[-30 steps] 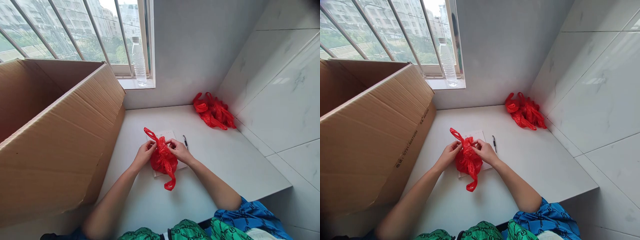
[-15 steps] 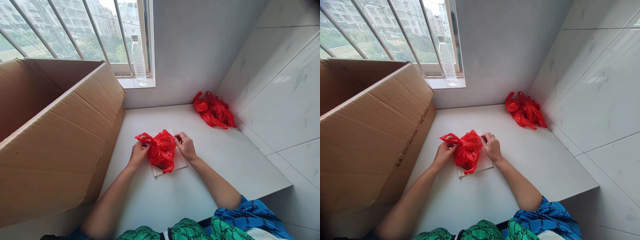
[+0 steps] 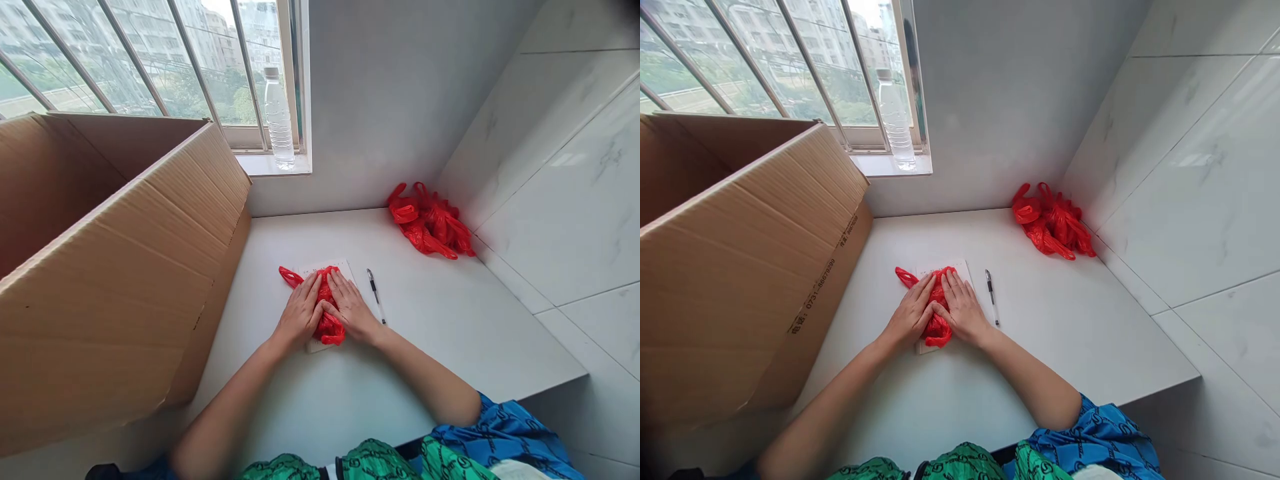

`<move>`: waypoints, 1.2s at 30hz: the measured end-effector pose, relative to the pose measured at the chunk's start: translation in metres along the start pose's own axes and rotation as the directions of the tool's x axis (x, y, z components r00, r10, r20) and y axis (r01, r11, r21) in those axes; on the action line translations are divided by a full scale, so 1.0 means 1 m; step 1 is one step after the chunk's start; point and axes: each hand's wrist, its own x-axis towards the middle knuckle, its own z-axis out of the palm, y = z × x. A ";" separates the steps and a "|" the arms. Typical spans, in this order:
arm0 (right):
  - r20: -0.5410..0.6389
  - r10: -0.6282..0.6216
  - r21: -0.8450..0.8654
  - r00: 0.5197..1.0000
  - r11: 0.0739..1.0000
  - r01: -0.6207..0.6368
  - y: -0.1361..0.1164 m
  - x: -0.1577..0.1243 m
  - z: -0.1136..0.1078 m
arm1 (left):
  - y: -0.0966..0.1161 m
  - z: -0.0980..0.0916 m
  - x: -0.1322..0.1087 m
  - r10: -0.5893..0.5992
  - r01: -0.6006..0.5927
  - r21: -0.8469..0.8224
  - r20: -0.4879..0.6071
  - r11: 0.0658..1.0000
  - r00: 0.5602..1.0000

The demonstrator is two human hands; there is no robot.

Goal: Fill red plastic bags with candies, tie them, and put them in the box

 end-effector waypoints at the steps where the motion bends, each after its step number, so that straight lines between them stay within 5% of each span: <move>1: 0.024 0.016 -0.012 1.000 1.000 -0.016 0.001 0.000 0.004 | -0.003 0.004 -0.001 -0.021 0.021 0.013 0.044 1.000 0.999; 21: 0.098 0.099 -0.137 0.990 0.987 -0.085 0.001 0.003 0.007 | -0.016 0.015 -0.002 -0.068 0.044 0.173 0.134 0.984 0.989; 33: 0.061 0.084 -0.160 0.995 0.984 -0.073 0.000 0.002 0.009 | -0.016 0.017 -0.002 -0.069 0.053 0.117 0.137 0.992 0.988; 36: 0.030 0.080 -0.169 0.996 0.983 -0.074 0.000 0.002 0.006 | -0.016 0.010 0.000 -0.053 0.052 0.025 0.068 0.998 0.996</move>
